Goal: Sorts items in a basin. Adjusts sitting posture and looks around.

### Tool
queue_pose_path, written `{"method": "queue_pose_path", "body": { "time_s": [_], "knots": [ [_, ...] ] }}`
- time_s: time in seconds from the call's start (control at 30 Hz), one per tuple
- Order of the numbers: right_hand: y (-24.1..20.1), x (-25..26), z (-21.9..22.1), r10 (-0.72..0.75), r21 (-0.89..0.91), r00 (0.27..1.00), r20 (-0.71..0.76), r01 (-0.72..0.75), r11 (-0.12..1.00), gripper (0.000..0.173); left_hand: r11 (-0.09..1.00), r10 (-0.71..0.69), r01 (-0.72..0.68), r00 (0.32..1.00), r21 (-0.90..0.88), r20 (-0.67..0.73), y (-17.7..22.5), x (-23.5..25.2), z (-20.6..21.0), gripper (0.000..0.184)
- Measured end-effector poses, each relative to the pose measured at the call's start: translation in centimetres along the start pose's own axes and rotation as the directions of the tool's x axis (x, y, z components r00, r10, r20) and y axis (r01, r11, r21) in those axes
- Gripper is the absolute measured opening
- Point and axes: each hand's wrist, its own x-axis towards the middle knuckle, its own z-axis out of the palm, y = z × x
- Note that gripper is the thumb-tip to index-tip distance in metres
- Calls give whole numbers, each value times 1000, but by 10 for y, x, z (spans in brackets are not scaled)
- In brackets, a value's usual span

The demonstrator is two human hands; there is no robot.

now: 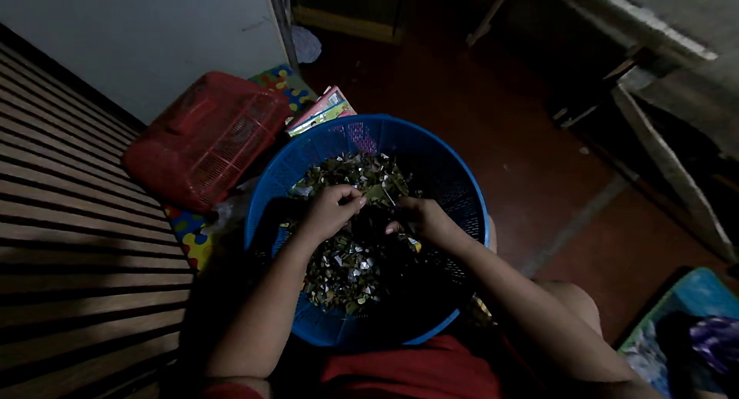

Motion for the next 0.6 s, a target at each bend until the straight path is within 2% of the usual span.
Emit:
{"method": "queue_pose_path", "body": {
  "time_s": [0.07,0.17,0.23,0.37,0.6],
  "knots": [
    [0,0,-1,28,29,1000,7,-28,999,45,1000,11,-11,1000,-5,-7,-2,1,0,16],
    [5,1,-1,54,38,996,72,-56,998,61,1000,9,-10,1000,-19,-7,-3,1,0,16],
    [5,1,-1,50,13,992,119,-52,999,65,1000,4,-4,1000,-11,11,-3,1,0,17],
    [-2,-1,0,68,-30,987,144,-64,997,57,999,-19,17,998,27,67,-2,2,3,17],
    [-1,0,2,10,-37,997,78,-7,999,46,1000,-19,18,999,8,43,-1,2,2,17]
  ]
}}
